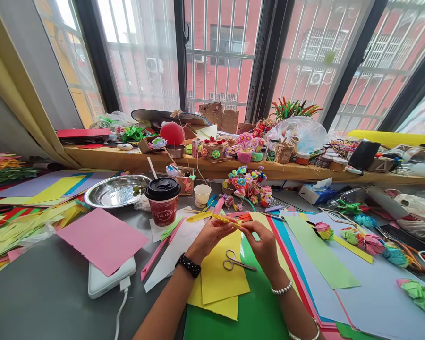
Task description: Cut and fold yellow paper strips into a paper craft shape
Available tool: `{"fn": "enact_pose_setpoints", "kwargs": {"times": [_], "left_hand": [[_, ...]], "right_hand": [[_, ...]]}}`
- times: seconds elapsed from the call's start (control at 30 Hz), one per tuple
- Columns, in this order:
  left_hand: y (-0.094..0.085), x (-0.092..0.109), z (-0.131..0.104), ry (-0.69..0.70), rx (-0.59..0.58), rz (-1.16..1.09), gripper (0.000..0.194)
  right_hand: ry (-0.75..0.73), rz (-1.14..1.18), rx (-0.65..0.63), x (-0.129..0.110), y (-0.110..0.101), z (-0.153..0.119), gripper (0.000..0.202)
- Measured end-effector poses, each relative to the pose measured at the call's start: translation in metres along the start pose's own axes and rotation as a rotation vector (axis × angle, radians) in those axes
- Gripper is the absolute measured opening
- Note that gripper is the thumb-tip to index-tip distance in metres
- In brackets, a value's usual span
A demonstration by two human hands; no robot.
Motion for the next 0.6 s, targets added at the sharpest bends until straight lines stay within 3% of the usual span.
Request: {"fn": "enact_pose_setpoints", "kwargs": {"times": [0.17,0.4,0.6], "left_hand": [[-0.008,0.007,0.000,0.080,0.105,0.126,0.014],[-0.008,0.010,0.000,0.114,0.122,0.164,0.017],[-0.020,0.018,0.000,0.130,0.220,0.146,0.015]], "right_hand": [[0.042,0.012,0.001,0.003,0.001,0.000,0.011],[0.181,0.114,-0.016,0.015,0.006,-0.002,0.015],[0.235,0.148,-0.049,0.020,0.004,0.000,0.016]]}}
Point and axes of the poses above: each hand's wrist, its own z-axis towards the middle knuckle, its own y-axis out of the palm, x = y × z, the point moved 10 cm from there along z, towards the middle knuckle, and after that the axes turned 6 degrees about x, right-handed, at the moved point
